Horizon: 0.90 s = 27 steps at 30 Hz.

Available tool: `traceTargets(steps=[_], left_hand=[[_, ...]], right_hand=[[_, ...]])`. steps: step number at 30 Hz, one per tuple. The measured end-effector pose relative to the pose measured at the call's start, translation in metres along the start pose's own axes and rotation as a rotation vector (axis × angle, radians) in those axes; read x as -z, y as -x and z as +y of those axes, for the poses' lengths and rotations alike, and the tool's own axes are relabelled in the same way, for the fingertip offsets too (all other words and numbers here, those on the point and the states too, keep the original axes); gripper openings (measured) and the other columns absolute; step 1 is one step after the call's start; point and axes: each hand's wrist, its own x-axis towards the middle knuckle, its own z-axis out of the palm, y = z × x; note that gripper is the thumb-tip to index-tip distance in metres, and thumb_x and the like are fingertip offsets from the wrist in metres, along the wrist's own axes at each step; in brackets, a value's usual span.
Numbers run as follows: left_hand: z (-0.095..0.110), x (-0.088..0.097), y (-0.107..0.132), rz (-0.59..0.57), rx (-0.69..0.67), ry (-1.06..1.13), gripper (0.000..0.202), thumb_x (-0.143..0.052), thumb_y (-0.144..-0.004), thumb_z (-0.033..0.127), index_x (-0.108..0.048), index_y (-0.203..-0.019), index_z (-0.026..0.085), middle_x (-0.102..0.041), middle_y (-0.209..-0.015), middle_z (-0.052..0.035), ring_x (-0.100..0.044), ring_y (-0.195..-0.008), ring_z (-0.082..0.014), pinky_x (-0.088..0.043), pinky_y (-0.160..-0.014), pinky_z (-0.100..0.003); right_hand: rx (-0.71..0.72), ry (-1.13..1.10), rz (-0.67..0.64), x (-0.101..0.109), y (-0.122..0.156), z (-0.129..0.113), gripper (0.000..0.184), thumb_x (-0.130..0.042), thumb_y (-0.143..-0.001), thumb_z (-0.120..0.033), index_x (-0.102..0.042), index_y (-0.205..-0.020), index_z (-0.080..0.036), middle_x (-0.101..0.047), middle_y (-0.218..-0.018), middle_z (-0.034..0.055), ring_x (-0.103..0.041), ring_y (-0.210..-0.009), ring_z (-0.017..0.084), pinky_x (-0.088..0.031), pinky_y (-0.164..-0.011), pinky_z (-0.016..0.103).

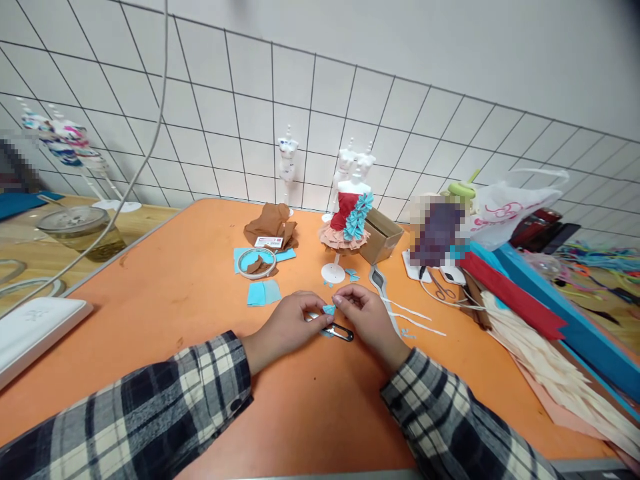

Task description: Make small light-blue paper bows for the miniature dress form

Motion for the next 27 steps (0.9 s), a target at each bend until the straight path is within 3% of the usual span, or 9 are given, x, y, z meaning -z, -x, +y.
traceTargets(steps=[4,7,12,20,27], left_hand=[[0.0003,0.0,0.0011,0.007,0.001,-0.011,0.014,-0.062,-0.08,0.029,-0.07,-0.077,0.017,-0.069,-0.079,-0.0043,-0.062,-0.078,-0.0185,-0.047,-0.069,-0.027],[0.002,0.0012,0.0012,0.017,-0.025,-0.052,0.014,-0.061,-0.081,0.027,-0.069,-0.074,0.018,-0.068,-0.077,-0.0033,-0.061,-0.078,-0.0182,-0.046,-0.07,-0.027],[0.0055,0.0044,0.0012,0.099,-0.041,-0.039,0.017,-0.063,-0.081,0.034,-0.066,-0.075,0.018,-0.068,-0.078,-0.0026,-0.061,-0.078,-0.0185,-0.045,-0.071,-0.028],[0.0042,0.0063,-0.0009,0.172,-0.044,0.147,0.019,-0.06,-0.085,0.034,-0.065,-0.077,0.017,-0.067,-0.082,-0.0036,-0.062,-0.081,-0.0182,-0.046,-0.077,-0.028],[0.0023,0.0052,-0.0019,0.137,0.017,0.191,0.021,-0.06,-0.084,0.037,-0.065,-0.082,0.017,-0.067,-0.084,-0.0038,-0.062,-0.082,-0.0189,-0.047,-0.074,-0.028]], right_hand=[[-0.008,-0.032,-0.009,0.0011,0.0003,-0.0009,0.022,-0.067,-0.073,-0.038,-0.063,-0.079,-0.018,-0.063,-0.076,0.0021,-0.056,-0.072,0.016,-0.047,-0.068,0.029],[-0.035,-0.102,-0.087,0.0021,0.0014,-0.0009,0.027,-0.069,-0.072,-0.037,-0.064,-0.09,-0.018,-0.063,-0.082,0.0022,-0.058,-0.076,0.016,-0.047,-0.07,0.029],[-0.101,-0.212,-0.095,0.0019,-0.0003,0.0028,0.027,-0.076,-0.066,-0.038,-0.061,-0.077,-0.018,-0.061,-0.072,-0.0005,-0.057,-0.07,0.015,-0.046,-0.07,0.028],[-0.111,-0.257,-0.076,0.0001,0.0012,0.0027,0.026,-0.076,-0.066,-0.037,-0.062,-0.078,-0.018,-0.061,-0.073,-0.0013,-0.055,-0.07,0.014,-0.043,-0.068,0.026],[-0.099,-0.227,-0.078,-0.0001,0.0004,0.0036,0.025,-0.075,-0.067,-0.037,-0.063,-0.079,-0.019,-0.061,-0.073,-0.0005,-0.055,-0.071,0.015,-0.042,-0.067,0.027]])
